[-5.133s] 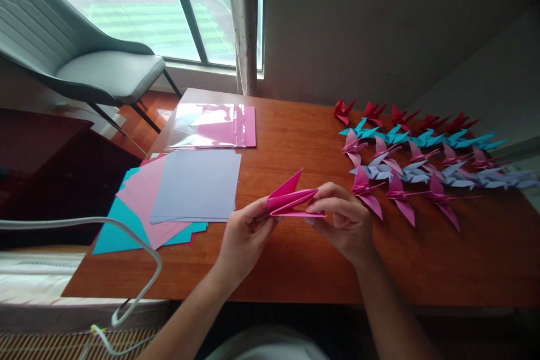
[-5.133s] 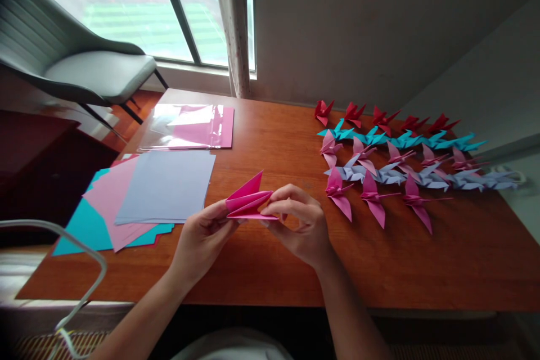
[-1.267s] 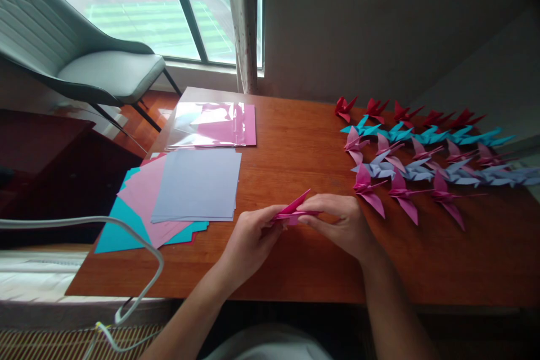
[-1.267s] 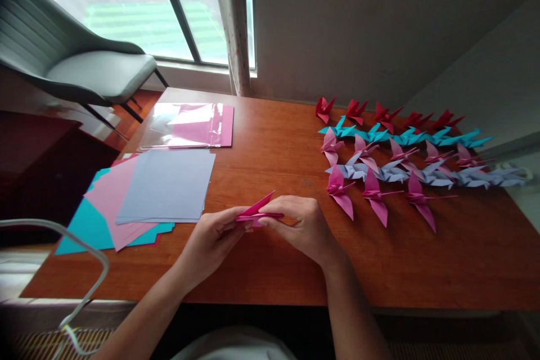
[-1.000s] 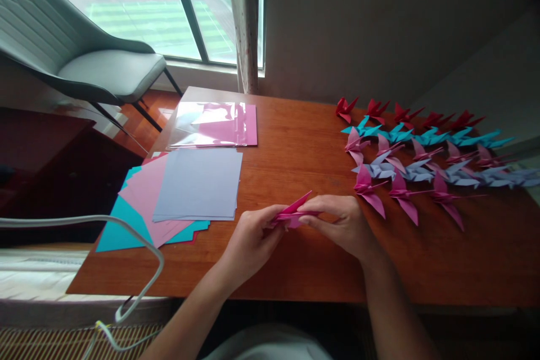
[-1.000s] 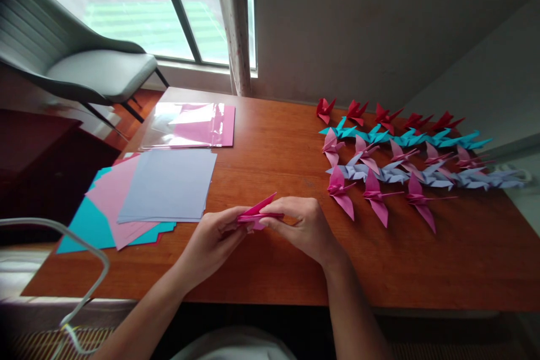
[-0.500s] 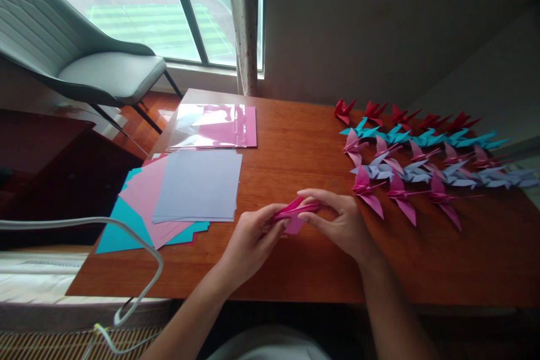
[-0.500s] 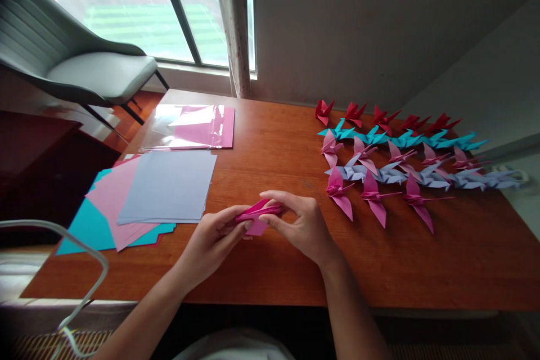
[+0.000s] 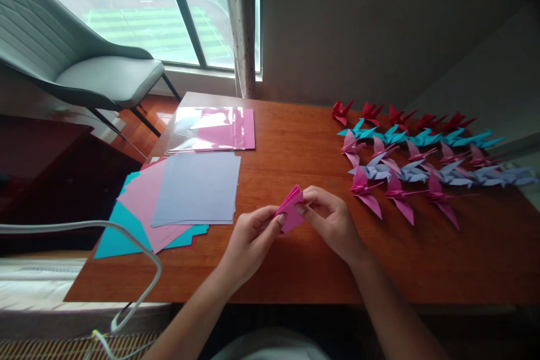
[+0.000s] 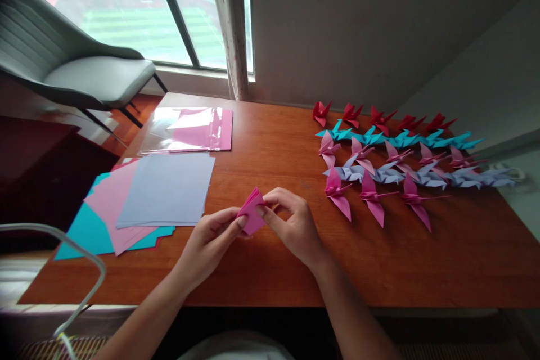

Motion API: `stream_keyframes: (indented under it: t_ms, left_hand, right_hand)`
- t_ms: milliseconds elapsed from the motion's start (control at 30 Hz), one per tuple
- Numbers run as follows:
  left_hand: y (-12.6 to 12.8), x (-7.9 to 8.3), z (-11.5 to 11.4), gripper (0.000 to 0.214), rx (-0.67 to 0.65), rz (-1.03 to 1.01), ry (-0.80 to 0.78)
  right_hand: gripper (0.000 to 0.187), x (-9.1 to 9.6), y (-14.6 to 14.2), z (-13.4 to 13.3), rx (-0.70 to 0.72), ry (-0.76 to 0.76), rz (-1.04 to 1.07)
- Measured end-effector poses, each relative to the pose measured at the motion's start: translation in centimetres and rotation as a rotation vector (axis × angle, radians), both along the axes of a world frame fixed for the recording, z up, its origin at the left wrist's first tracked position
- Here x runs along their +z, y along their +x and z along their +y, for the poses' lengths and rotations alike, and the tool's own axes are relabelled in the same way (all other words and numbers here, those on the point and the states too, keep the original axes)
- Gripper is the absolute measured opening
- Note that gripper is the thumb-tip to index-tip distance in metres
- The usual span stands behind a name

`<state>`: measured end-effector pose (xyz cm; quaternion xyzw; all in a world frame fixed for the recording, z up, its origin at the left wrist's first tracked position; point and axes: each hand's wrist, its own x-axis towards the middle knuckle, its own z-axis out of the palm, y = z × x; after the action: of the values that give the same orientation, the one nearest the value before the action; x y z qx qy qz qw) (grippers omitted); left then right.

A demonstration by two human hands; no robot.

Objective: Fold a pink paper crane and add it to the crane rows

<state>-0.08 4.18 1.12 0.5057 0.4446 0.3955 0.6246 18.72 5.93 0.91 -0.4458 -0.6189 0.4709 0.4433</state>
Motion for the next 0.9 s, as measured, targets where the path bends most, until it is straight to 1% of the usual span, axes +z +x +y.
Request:
stream_keyframes:
  t_ms: [100,233,300,367,433,500,633,800,900]
  left_hand:
    - [0.15,0.10,-0.09,0.027,-0.050,-0.004,-0.012]
    - [0.13,0.35,0.09,0.030,-0.047,-0.026,-0.063]
    - [0.03,0.37,0.26,0.032,-0.037,-0.047,-0.099]
    - [-0.05,0.35,0.41,0.033,-0.013,-0.068,-0.126]
    - [-0.10,0.33,0.50,0.034,0.017,-0.080,-0.141]
    - [-0.10,0.32,0.52,0.034,0.032,-0.077,-0.144]
    - [-0.05,0.31,0.49,0.036,0.028,-0.059,-0.126]
    - [-0.11,0.22,0.51,0.036,0.002,-0.099,-0.139]
    - [-0.15,0.14,0.52,0.036,0.009,-0.110,-0.144]
  right_hand:
    - [0.019,-0.43,-0.05,-0.19,-0.027,-0.069,0.042]
    - [0.026,-0.52,-0.21,-0.41,-0.076,-0.145,0.025]
    - [0.030,-0.34,-0.26,-0.49,-0.060,-0.187,0.035]
    - [0.031,-0.11,-0.27,-0.53,0.011,-0.217,0.041]
    - [0.030,0.06,-0.25,-0.54,0.092,-0.218,0.025]
    - [0.028,0.14,-0.24,-0.52,0.121,-0.216,0.003]
    - [0.028,0.11,-0.19,-0.42,0.078,-0.243,0.024]
    - [0.026,0.06,-0.10,-0.34,0.081,-0.268,0.095]
    - [0.026,0.19,-0.15,-0.32,0.090,-0.260,0.085]
